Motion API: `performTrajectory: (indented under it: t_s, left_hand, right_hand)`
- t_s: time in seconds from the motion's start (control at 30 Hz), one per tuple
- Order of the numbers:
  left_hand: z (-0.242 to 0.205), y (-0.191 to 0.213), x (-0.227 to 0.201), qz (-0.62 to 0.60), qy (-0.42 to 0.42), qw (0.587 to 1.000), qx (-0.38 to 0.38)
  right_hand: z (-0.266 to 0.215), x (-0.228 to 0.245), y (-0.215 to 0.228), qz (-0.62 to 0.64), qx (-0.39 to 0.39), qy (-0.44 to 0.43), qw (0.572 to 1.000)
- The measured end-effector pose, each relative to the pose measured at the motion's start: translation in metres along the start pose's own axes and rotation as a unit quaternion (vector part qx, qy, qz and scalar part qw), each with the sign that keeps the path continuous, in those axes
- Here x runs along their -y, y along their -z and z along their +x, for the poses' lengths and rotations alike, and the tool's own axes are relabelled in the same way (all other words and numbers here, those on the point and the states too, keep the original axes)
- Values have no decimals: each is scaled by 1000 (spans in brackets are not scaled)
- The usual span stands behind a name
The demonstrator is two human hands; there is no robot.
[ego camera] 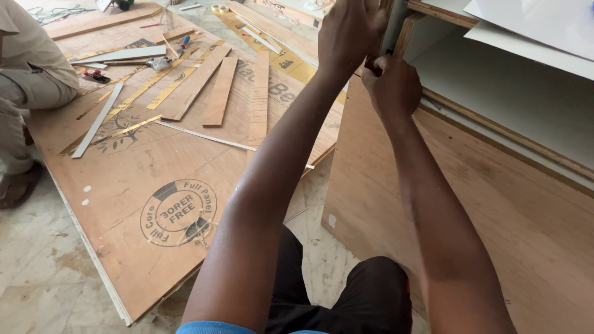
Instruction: The person holds a white plastic strip, then kneels to apply a thin wooden edge band to the corner of a wooden cabinet frame. They press the strip along the edge and smooth it down by hand.
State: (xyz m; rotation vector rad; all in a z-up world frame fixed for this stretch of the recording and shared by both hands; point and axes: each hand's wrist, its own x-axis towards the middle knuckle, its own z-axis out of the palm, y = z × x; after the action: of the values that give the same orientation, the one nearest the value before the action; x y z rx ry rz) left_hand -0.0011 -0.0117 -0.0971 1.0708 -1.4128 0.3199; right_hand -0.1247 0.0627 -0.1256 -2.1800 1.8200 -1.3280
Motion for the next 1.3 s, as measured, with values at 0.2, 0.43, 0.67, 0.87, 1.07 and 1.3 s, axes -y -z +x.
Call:
performTrajectory:
  t_s: [0.2,0.43,0.67,0.87,1.07,1.3]
  left_hand:
    - [-38,27,-9,-32,14,997,71]
    - [-50,9,20,-7,-3,993,117]
    - [-47,3,24,20,20,983,183]
    - [-58,5,21,11,29,985,167]
    - [-62,13,36,-82,-32,982,165]
    - [-60,38,47,-152,-14,956,250]
  right_hand:
    - [-1,-1,0,3,-3,29,1000]
    - [13,-18,2,105,61,9,993]
    - [12,-25,13,249,63,7,966]
    - [13,-32,5,232,64,84,967]
    - [10,-25,11,210,87,44,973]
    - [17,-31,1,180,68,78,978]
